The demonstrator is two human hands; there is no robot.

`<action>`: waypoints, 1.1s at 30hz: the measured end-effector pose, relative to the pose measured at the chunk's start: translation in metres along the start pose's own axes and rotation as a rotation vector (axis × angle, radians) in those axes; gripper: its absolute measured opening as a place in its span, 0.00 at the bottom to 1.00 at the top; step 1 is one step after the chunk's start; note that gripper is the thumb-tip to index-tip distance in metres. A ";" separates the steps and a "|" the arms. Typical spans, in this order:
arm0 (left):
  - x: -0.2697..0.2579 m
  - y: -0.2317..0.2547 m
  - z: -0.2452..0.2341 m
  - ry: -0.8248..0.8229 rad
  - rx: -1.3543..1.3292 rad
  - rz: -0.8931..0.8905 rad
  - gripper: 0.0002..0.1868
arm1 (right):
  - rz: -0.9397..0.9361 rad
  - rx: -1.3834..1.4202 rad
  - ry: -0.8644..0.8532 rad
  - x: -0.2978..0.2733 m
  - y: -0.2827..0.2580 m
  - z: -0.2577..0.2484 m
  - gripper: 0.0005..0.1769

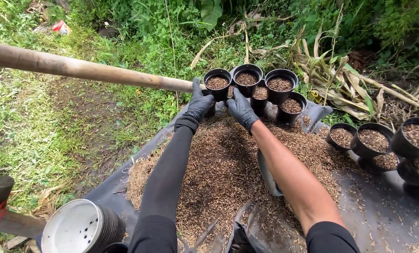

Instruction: The person fills small black plastic pots with soil using a green-handled trowel. They scoop soil from a large pile on a table, place it into the pots, and arrange the filled pots in rows.

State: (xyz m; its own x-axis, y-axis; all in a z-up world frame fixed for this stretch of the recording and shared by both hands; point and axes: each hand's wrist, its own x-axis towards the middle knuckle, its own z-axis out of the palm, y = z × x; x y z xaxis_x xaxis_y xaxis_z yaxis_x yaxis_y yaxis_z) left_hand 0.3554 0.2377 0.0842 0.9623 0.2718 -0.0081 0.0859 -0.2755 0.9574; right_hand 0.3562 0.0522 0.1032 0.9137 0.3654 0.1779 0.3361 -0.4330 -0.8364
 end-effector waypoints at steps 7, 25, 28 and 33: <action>0.002 -0.011 0.035 0.413 -0.597 -0.047 0.32 | 0.086 -0.110 0.036 -0.107 -0.068 -0.072 0.38; -0.416 -0.038 0.147 -0.118 0.049 0.540 0.21 | 0.340 -0.535 0.279 -0.456 0.006 -0.088 0.26; -0.428 -0.048 0.150 -0.121 0.328 0.762 0.27 | 0.338 -0.697 0.366 -0.501 -0.006 -0.101 0.28; -0.410 -0.050 0.165 -0.065 0.720 0.687 0.32 | 0.431 -1.011 0.451 -0.565 -0.072 -0.124 0.35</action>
State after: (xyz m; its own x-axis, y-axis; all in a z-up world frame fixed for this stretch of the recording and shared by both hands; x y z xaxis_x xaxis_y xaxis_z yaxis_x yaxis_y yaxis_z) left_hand -0.0008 -0.0119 -0.0078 0.8724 -0.2008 0.4457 -0.3791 -0.8535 0.3576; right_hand -0.1558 -0.2251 0.1269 0.9257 -0.2054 0.3175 -0.1761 -0.9772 -0.1188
